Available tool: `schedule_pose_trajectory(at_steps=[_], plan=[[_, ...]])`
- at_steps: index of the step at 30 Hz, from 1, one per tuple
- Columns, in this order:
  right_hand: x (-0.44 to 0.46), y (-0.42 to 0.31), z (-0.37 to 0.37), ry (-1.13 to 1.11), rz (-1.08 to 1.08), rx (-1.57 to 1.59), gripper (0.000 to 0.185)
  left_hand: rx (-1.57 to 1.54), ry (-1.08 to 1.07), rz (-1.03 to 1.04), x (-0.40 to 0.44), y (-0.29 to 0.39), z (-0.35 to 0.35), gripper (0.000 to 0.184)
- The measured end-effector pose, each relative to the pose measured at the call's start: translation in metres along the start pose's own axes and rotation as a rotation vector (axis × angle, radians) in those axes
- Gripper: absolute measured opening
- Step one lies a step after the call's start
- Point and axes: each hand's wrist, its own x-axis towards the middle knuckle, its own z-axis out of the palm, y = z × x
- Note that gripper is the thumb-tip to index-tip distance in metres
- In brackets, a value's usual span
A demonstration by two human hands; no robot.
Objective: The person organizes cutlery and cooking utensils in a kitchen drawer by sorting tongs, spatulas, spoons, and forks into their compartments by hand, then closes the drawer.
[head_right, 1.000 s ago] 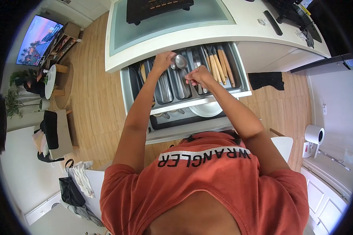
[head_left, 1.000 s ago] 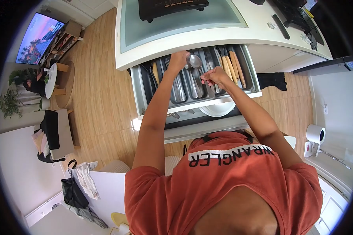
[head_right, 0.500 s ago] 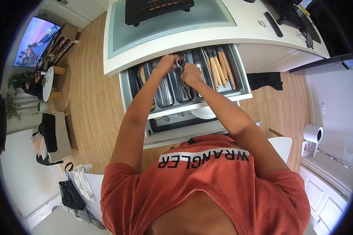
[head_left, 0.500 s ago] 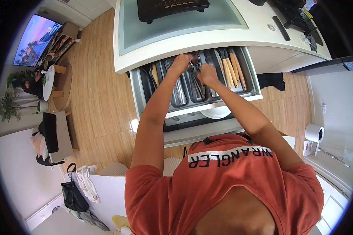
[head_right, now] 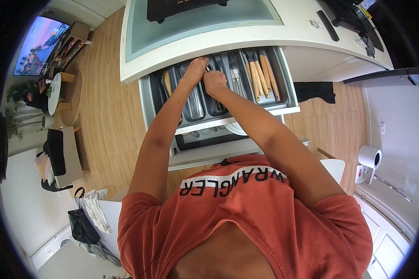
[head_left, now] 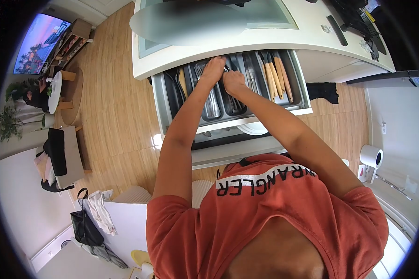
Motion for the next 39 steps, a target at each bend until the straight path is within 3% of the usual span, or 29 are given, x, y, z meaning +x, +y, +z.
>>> schedule_pose_trajectory(at_steps=[3,9,11,14,18,20,26,37,39], plan=[[0.002,0.000,0.008,-0.053,0.033,0.031,0.021,0.022,-0.137,-0.058,0.002,0.002,-0.004,0.017],[-0.002,0.005,0.000,-0.062,0.160,0.279,0.022,-0.034,-0.127,-0.038,0.004,-0.003,-0.003,0.018],[-0.010,0.008,-0.005,-0.020,0.046,0.255,0.021,-0.020,-0.098,-0.020,0.002,-0.001,-0.002,0.016],[-0.016,0.022,0.002,0.088,-0.100,0.174,0.015,-0.003,-0.016,-0.020,-0.002,-0.007,0.007,0.028],[-0.043,0.041,0.002,0.088,-0.093,0.262,0.013,-0.071,0.080,0.008,-0.004,-0.015,0.011,0.040],[-0.066,0.039,-0.002,0.114,-0.104,0.473,0.011,-0.116,0.048,-0.019,-0.003,-0.011,0.009,0.037],[-0.091,0.051,0.006,0.254,-0.116,0.708,0.008,-0.210,-0.056,-0.082,0.012,-0.013,0.012,0.025],[-0.101,0.069,0.012,0.310,-0.053,0.698,0.008,-0.411,-0.047,-0.011,0.018,-0.018,0.015,0.018],[-0.099,0.065,0.015,0.355,-0.070,0.674,0.009,-0.382,-0.133,-0.077,0.017,-0.013,0.013,0.022]])
